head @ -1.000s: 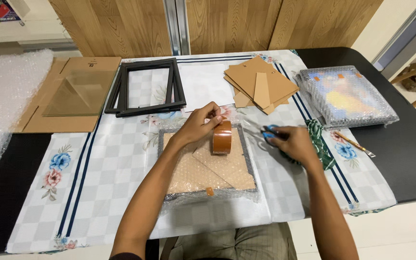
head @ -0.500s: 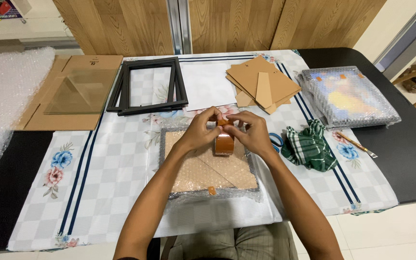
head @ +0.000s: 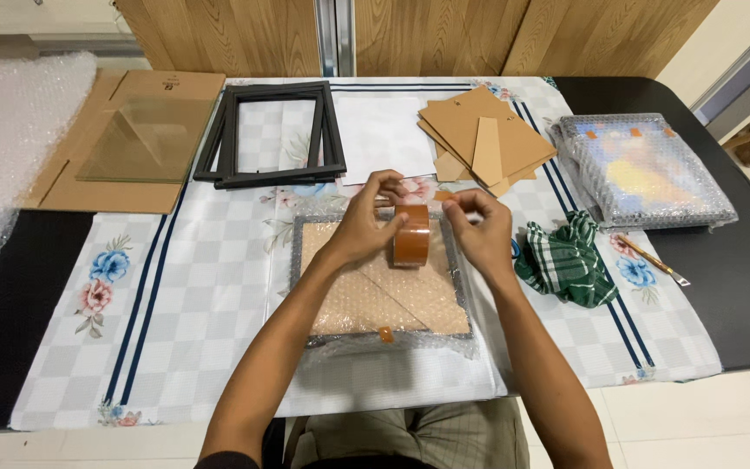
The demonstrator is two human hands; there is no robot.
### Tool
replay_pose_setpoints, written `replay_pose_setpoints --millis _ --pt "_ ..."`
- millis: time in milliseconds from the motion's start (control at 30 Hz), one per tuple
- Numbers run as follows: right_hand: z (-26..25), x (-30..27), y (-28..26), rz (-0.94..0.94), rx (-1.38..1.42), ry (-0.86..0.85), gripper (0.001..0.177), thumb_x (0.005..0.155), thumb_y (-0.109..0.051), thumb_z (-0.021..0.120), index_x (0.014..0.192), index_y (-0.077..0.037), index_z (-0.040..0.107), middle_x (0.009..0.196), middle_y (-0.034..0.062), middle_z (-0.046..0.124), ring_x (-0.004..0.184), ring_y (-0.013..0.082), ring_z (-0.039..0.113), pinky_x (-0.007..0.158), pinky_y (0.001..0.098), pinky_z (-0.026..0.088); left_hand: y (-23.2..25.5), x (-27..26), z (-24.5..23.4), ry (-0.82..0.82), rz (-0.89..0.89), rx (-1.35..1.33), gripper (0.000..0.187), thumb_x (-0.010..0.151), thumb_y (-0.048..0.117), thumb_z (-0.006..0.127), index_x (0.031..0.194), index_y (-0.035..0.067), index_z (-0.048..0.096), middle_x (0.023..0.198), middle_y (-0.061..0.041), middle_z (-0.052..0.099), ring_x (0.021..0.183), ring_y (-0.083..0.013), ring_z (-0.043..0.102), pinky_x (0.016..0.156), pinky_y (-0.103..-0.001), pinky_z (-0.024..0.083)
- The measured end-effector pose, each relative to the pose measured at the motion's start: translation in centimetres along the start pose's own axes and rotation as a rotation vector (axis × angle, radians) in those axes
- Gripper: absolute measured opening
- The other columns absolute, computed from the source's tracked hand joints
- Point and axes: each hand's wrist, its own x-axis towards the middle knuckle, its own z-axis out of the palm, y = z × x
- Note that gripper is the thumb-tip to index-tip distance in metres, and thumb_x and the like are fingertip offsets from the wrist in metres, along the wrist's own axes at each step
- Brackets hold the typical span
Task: The person wraps an artwork in bubble wrap and secures it with tape, then uses a cloth to wipe down the surface of the wrapped item.
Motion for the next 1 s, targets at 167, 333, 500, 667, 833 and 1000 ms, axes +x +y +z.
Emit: replay_pose_setpoints --millis 167,333,500,667,833,1000 --pt "3.0 -3.3 0.1 0.270 0.335 -0.089 0.036 0.091 -0.009 0.080 0.119 -0.002 0.058 0.097 0.0088 0.071 0.081 0.0140 0.068 0.072 0.0291 0.063 -0.1 -0.8 -0.6 0.041 -0.084 0.072 0.056 0.095 0.031 0.078 0.137 0.004 0.054 0.117 -0.020 0.066 0.108 -0.0333 0.065 0.096 -0.049 0.056" --pt "3.6 -2.3 -0.5 0.219 0.433 -0.121 0.056 0.086 0.000 0.084 0.125 -0.007 0.044 0.093 0.0045 0.071 0.077 0.0067 0.068 0.068 0.0178 0.059 -2.2 -2.2 -2.6 0.012 -0.084 0.436 0.040 0.112 0.035 0.052 0.134 0.003 0.060 0.121 -0.021 0.067 0.121 -0.0399 0.062 0.108 -0.051 0.049" --pt "3.0 1.1 -3.6 -0.100 -0.189 -0.140 0.054 0.089 0.002 0.080 0.129 -0.006 0.045 0.099 0.0199 0.076 0.084 0.0314 0.071 0.071 0.0422 0.056 -4.7 -3.5 -2.9 -0.278 -0.058 0.994 0.045 0.096 0.017 0.062 0.140 0.008 0.064 0.147 -0.016 0.058 0.149 -0.0359 0.043 0.126 -0.067 0.017" --pt "5.4 5.5 0.5 -0.265 -0.717 -0.208 0.047 0.092 -0.014 0.078 0.127 -0.012 0.048 0.100 0.0135 0.075 0.088 0.0381 0.076 0.079 0.0552 0.061 -7.5 -3.9 -2.7 -0.274 0.030 1.031 0.046 0.095 0.018 0.051 0.139 0.014 0.066 0.145 -0.012 0.065 0.143 -0.0304 0.052 0.127 -0.066 0.014" --pt "8.3 8.1 8.0 -0.493 -0.991 -0.215 0.039 0.093 -0.017 0.073 0.124 -0.014 0.049 0.089 0.0101 0.071 0.086 0.0327 0.075 0.082 0.0462 0.060 -8.7 -4.2 -2.5 -0.231 0.127 1.125 0.049 0.092 0.021 0.051 0.138 0.016 0.067 0.142 -0.008 0.067 0.140 -0.0279 0.055 0.127 -0.067 0.014" --pt "7.7 6.7 4.1 -0.259 -0.648 -0.265 0.049 0.090 -0.019 0.080 0.129 -0.020 0.050 0.107 0.0118 0.071 0.098 0.0393 0.074 0.086 0.0534 0.060 -9.3 -4.7 -2.8 -0.085 0.199 0.989 0.054 0.092 0.021 0.057 0.145 0.015 0.061 0.150 -0.011 0.061 0.147 -0.0293 0.049 0.128 -0.064 0.013"
